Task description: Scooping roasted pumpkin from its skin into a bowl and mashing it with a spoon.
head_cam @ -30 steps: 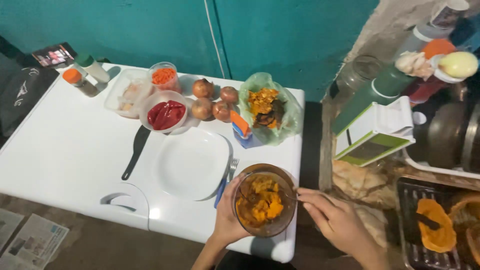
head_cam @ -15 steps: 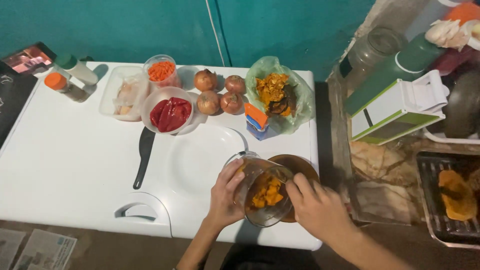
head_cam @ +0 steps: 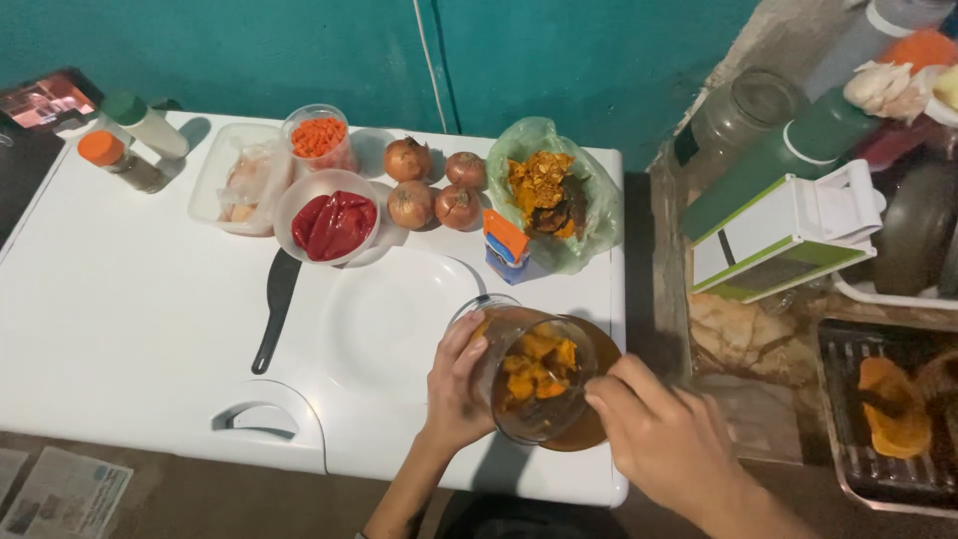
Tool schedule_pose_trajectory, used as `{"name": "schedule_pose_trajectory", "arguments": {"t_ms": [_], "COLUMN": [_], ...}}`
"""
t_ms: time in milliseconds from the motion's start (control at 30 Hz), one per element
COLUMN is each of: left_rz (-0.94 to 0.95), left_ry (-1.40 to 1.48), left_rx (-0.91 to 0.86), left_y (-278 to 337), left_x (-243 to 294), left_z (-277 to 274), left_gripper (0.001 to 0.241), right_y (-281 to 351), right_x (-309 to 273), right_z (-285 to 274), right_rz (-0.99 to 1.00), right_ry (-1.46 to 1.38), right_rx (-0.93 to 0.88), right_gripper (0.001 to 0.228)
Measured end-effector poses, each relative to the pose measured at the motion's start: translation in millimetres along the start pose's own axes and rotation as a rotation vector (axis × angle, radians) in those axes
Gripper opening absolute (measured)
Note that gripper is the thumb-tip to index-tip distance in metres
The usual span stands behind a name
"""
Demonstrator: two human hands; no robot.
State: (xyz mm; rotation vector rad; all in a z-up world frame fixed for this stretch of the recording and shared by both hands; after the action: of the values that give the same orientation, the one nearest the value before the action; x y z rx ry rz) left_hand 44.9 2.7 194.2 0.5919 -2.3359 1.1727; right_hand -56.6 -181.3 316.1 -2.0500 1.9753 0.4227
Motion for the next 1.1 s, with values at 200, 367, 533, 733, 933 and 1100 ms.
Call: {"name": "schedule_pose_trajectory", "arguments": {"t_ms": [200, 367, 533, 733, 933, 1100], "left_rz": [-0.003, -0.022, -0.011, 0.005, -0.014, -0.006], "left_ry": [0.006, -0.005, -0.008, -0.046, -0.041, -0.029], "left_rx": [0.048, 0.07, 0.115, 0.135, 0.157, 0.129], "left_y": [-2, -2, -2, 5, 4, 11], "left_x": [5, 8, 11, 11, 13, 11], "left_z": [-2, 1, 5, 9, 5, 8], "left_gripper": [0.1, 0.104, 0.105, 0.102, 0.102, 0.101], "right_y": [3, 14, 19, 19, 30, 23], "right_x": [4, 3, -3, 7, 6, 6], "right_z": [24, 36, 20, 40, 32, 19], "right_rz": [-0.2, -0.232, -0.266, -0.184, -0.155, -0.106], "right_ry": [0.165, 0.292, 0.229, 0.205, 0.16, -0.071], "right_rx": [0.082, 0.114, 0.126, 0.016, 0.218, 0.169], "right_gripper": [0.019, 0.029, 0.035, 0.035, 0.026, 0.015]}}
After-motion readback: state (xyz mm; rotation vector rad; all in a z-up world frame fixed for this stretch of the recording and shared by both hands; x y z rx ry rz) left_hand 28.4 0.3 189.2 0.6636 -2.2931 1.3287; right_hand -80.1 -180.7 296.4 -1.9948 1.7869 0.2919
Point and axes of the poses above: each hand's wrist, its own y-axis away from the middle knuckle, its own z-axis out of the palm, x = y × z, the point moved 5 cm from there along -y, towards the middle knuckle, and after that the axes turned 13 degrees about -x, right-handed, at the moved point
